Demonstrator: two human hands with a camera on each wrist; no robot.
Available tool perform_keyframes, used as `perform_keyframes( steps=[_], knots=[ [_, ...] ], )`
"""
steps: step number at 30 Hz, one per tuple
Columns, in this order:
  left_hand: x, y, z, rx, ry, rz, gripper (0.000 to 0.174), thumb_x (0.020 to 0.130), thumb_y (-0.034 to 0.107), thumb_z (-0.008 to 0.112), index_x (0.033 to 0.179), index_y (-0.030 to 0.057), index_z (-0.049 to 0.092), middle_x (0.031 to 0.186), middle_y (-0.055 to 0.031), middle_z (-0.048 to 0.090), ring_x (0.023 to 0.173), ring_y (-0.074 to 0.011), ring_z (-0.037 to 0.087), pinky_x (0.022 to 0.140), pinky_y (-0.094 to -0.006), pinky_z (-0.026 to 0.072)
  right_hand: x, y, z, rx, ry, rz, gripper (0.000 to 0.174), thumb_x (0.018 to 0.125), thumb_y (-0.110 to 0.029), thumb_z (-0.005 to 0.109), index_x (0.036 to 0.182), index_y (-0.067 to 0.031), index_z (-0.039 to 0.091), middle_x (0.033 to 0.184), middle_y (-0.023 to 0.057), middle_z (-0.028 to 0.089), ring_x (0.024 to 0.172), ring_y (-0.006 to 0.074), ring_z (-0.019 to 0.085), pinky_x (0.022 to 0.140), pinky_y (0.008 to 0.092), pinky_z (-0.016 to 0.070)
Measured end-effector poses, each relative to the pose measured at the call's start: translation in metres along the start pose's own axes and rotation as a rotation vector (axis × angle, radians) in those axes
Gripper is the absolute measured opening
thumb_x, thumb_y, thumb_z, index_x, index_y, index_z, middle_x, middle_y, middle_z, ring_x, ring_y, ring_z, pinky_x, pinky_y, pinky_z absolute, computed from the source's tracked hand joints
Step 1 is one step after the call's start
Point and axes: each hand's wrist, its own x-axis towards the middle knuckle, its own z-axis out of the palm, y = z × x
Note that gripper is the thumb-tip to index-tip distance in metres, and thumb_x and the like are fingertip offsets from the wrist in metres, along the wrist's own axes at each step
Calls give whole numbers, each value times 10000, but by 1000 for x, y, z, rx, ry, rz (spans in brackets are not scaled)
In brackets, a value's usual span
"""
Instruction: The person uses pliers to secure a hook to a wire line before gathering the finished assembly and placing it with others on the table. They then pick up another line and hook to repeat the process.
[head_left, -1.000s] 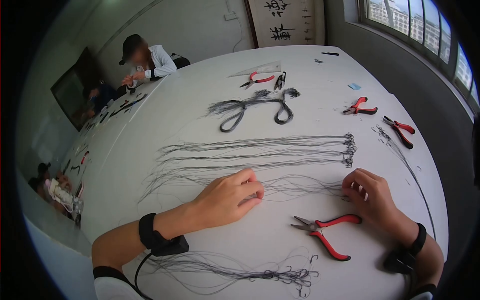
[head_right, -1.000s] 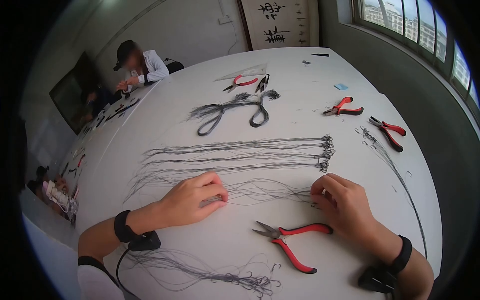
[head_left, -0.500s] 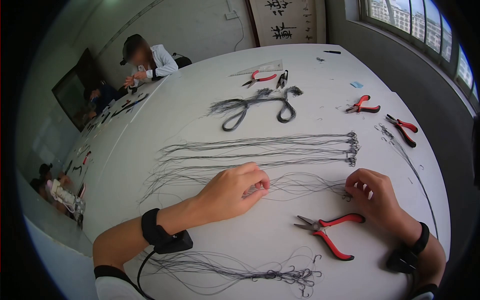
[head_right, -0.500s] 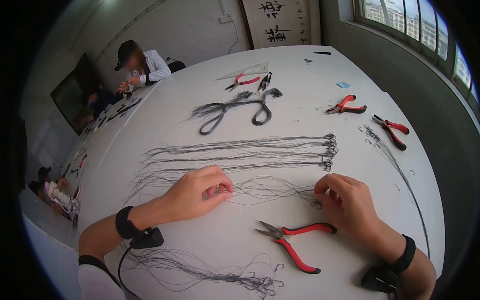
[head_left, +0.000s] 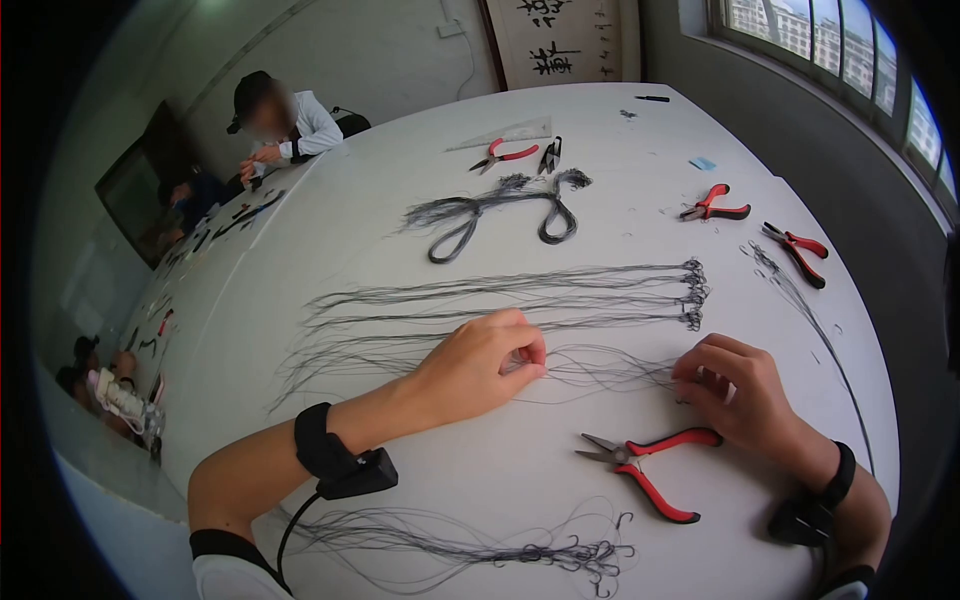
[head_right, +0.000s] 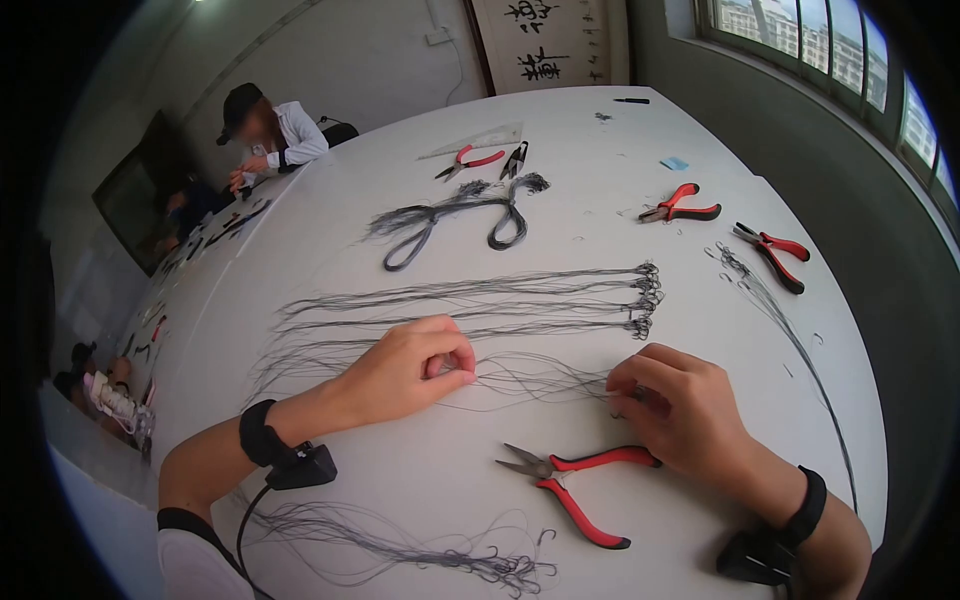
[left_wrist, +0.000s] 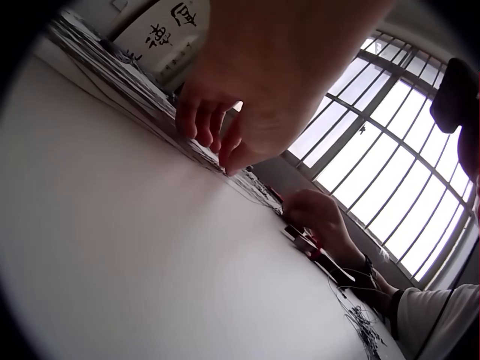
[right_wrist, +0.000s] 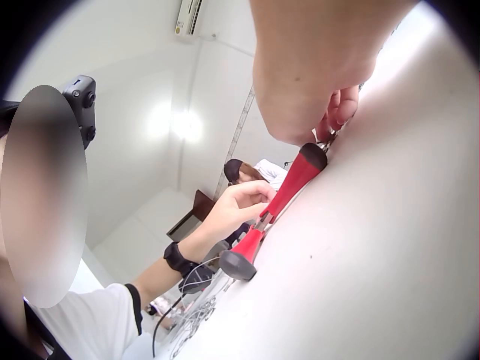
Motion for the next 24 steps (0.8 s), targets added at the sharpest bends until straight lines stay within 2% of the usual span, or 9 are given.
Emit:
perform_keyframes(
  steps=[12, 24],
  knots=[
    [1, 6, -4, -55, 7, -16, 107, 818, 107, 643, 840, 12, 598, 811, -20, 498, 613, -68, 469, 552, -216, 405, 0, 2, 1, -31, -1, 5, 84, 731, -9, 666, 805, -25, 630, 771, 64, 598, 587, 163, 600, 529, 246, 491],
    [4, 14, 0, -43, -13, 4, 122, 794, 93, 652, 887, 23, 614, 837, -29, 495, 600, -90, 441, 557, -238, 405, 0, 3, 1, -4, 28, -21, 81, 742, -10, 659, 801, -27, 607, 764, 57, 559, 548, 152, 551, 496, 252, 451]
  ],
)
